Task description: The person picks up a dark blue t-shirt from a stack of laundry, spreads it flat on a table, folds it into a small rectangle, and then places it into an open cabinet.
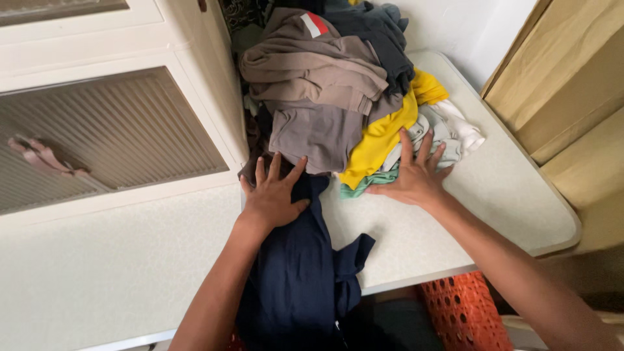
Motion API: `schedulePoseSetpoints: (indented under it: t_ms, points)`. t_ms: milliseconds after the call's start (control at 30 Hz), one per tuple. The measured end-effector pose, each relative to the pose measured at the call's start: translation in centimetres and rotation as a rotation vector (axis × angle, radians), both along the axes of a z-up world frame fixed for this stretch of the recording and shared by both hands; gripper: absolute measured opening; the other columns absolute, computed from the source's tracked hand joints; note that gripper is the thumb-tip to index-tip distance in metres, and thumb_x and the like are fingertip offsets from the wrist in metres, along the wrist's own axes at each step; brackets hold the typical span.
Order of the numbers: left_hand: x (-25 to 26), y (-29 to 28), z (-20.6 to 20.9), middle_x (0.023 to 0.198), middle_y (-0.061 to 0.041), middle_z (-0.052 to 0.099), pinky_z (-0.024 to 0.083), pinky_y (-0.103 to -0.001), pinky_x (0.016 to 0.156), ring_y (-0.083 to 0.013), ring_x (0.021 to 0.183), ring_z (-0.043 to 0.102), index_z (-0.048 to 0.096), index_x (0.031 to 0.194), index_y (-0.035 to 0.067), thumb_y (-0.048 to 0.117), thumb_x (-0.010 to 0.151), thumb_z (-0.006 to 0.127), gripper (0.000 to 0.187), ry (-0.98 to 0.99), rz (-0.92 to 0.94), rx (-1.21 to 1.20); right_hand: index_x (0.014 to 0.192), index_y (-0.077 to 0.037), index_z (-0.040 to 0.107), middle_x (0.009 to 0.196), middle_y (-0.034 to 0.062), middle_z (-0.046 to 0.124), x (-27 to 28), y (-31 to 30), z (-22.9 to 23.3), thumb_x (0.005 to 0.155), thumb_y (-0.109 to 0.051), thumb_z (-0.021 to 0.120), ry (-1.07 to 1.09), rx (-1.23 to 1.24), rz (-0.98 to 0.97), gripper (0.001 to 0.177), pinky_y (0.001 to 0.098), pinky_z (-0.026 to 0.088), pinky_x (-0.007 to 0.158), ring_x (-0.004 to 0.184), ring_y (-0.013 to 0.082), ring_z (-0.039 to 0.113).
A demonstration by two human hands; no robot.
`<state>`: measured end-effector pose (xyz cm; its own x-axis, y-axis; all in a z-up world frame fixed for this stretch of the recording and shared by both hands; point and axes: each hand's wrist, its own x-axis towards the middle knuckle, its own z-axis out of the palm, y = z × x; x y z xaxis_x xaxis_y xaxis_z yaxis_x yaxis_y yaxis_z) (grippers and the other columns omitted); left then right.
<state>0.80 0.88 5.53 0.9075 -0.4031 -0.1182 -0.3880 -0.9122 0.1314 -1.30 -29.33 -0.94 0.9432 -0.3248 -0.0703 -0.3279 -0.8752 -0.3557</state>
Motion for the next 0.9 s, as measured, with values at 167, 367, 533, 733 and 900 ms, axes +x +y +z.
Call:
schedulePoseSetpoints:
  t_ms: [167,367,533,733,900]
  points:
    - [3.7,-3.0,-0.9,0.171,-0.01,-0.01,0.009,-0.088,0.104,-0.052,0.152,-0.014,0.001,0.157,0.051,0.054,0.094,0.065,0.09,0.267,0.078,-0.003,0.162,-0.029,-0.011,0.161,0.0389,-0.017,4.2,0.6,-1.3,0.051,-0.074,0.088,-0.061,0.01,-0.031,0.155,0.0892,0.012,0.101,0.145,0.0672,-0.016]
    - [8.2,-5.8,-3.9,0.169,-0.01,0.016,0.027,-0.086,0.099,-0.0589,0.151,0.001,0.0,0.162,0.05,0.021,0.096,0.056,0.091,0.057,0.093,0.001,0.162,-0.026,-0.01,0.162,0.0375,-0.016,11.3,-1.2,-2.0,0.051,-0.068,0.09,-0.098,0.031,-0.041,0.155,0.0874,0.015,0.104,0.146,0.0656,-0.015]
    - [13.2,-7.1,-5.6,0.165,-0.011,0.023,0.026,-0.087,0.099,-0.0598,0.149,0.003,0.01,0.162,0.049,0.025,0.102,0.048,0.075,0.057,0.124,-0.07,0.162,-0.023,-0.012,0.164,0.0333,-0.016,17.4,-2.4,-3.1,0.053,-0.074,0.086,-0.115,-0.025,-0.057,0.155,0.0859,0.016,0.107,0.147,0.0626,-0.016]
    - [18.1,-8.3,-7.2,0.155,-0.013,0.044,0.024,-0.083,0.107,-0.0562,0.15,0.013,0.033,0.157,0.043,0.033,0.102,0.051,0.059,0.087,0.196,-0.144,0.161,-0.033,-0.016,0.168,0.0234,-0.019,21.9,-2.9,-2.5,0.058,-0.086,0.074,0.022,-0.097,-0.059,0.148,0.0797,0.013,0.114,0.15,0.0575,-0.02]
    - [19.2,-8.0,-9.1,0.151,-0.019,0.048,0.027,-0.08,0.107,-0.0558,0.144,0.022,0.033,0.159,0.041,0.036,0.099,0.054,0.063,0.052,0.185,-0.215,0.163,-0.03,-0.011,0.168,0.0246,-0.016,20.5,-1.3,-2.0,0.058,-0.085,0.073,-0.097,-0.077,-0.131,0.146,0.0795,0.005,0.114,0.151,0.0547,-0.017]
